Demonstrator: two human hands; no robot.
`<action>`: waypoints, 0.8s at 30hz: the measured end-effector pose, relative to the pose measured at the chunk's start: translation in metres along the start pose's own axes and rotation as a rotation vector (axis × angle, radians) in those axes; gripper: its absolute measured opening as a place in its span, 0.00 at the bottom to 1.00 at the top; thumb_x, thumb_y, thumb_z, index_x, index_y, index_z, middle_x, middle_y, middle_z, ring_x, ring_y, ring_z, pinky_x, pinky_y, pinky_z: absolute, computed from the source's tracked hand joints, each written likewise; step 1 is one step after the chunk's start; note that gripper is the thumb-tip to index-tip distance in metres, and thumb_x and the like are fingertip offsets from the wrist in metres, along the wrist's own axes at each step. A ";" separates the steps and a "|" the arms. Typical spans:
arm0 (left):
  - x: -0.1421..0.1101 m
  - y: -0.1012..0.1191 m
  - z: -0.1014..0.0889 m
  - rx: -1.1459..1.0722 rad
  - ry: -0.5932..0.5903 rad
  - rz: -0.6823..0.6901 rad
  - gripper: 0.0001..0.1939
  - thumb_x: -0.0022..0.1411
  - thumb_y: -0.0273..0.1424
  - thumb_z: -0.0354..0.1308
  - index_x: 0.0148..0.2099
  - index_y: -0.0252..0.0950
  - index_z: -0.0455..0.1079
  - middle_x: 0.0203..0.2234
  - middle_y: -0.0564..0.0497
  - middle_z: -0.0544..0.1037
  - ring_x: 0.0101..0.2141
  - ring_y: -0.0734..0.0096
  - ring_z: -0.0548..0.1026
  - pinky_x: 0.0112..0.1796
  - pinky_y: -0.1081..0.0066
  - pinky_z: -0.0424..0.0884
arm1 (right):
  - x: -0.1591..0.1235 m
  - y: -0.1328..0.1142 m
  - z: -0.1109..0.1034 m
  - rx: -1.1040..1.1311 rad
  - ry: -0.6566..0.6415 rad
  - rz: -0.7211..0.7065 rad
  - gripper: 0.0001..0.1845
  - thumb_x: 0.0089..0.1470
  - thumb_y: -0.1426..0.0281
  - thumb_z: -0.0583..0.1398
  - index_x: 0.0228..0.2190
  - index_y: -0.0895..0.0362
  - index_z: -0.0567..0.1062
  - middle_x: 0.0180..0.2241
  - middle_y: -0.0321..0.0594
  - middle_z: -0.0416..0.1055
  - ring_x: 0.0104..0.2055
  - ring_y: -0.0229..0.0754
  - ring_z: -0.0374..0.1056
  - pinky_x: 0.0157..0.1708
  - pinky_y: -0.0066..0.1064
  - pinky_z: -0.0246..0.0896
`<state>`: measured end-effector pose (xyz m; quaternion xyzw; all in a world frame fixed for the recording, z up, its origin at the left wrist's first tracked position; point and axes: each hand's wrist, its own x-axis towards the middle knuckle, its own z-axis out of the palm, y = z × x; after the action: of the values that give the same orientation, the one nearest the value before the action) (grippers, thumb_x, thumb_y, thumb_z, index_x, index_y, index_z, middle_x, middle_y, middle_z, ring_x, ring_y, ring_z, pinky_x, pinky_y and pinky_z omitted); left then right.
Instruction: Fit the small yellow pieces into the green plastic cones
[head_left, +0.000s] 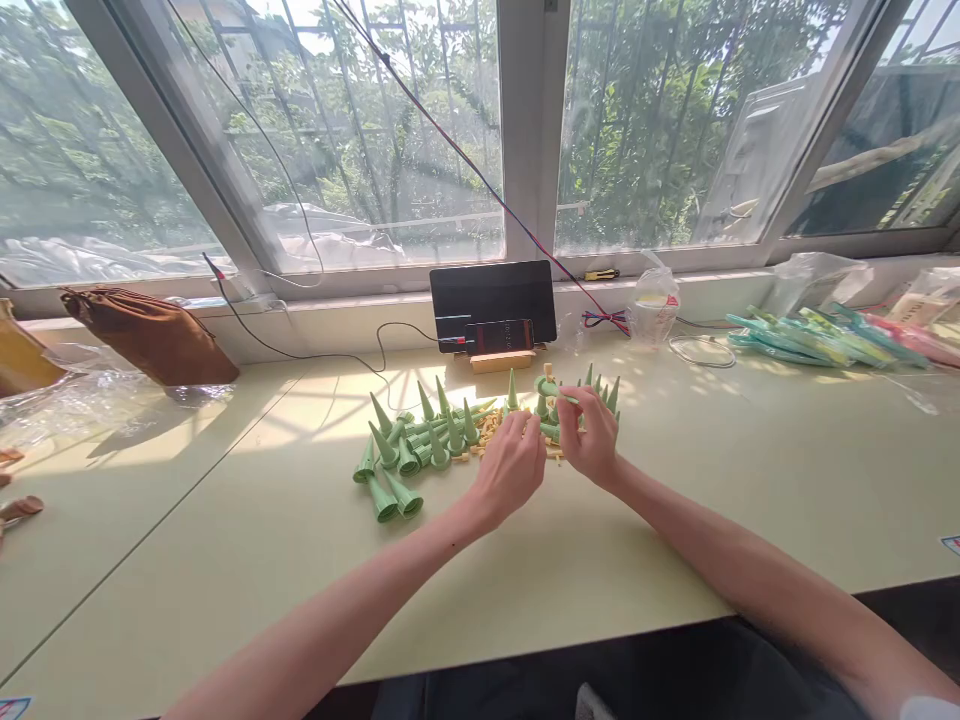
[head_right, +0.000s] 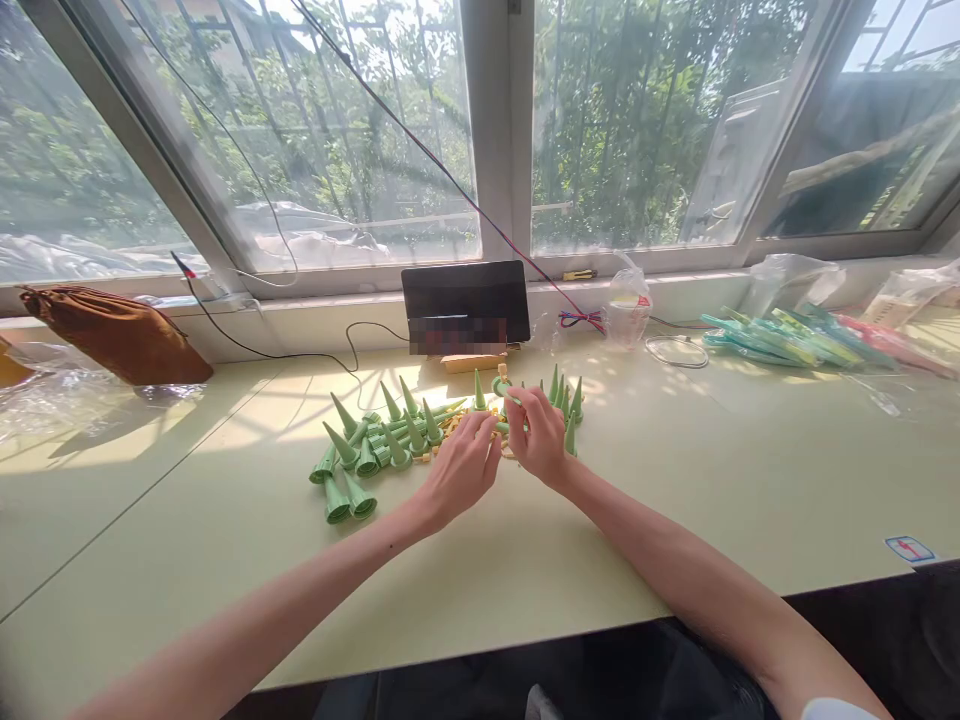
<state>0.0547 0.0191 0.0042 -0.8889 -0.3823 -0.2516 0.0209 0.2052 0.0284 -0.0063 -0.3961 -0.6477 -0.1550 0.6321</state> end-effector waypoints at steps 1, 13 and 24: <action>0.013 0.000 0.002 0.032 -0.043 -0.074 0.11 0.68 0.24 0.42 0.45 0.35 0.64 0.43 0.41 0.71 0.45 0.58 0.69 0.44 0.61 0.68 | 0.001 0.000 0.000 0.001 0.010 -0.005 0.09 0.65 0.67 0.51 0.40 0.55 0.70 0.25 0.37 0.68 0.20 0.36 0.60 0.24 0.29 0.58; 0.063 -0.021 0.029 0.081 -0.303 -0.266 0.10 0.64 0.22 0.48 0.42 0.33 0.69 0.37 0.41 0.74 0.34 0.62 0.76 0.32 0.69 0.66 | -0.001 0.003 0.002 -0.039 -0.041 0.019 0.10 0.65 0.67 0.50 0.41 0.54 0.69 0.28 0.40 0.70 0.20 0.36 0.61 0.22 0.29 0.57; 0.063 -0.021 0.021 0.146 -0.472 -0.303 0.09 0.63 0.22 0.49 0.39 0.33 0.71 0.35 0.42 0.75 0.34 0.62 0.76 0.32 0.69 0.67 | -0.002 0.001 0.002 -0.026 -0.136 0.032 0.11 0.66 0.66 0.49 0.41 0.55 0.70 0.27 0.41 0.70 0.19 0.37 0.60 0.21 0.29 0.53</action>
<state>0.0856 0.0808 0.0120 -0.8518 -0.5221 -0.0101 -0.0426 0.2044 0.0298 -0.0092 -0.4242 -0.6806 -0.1261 0.5839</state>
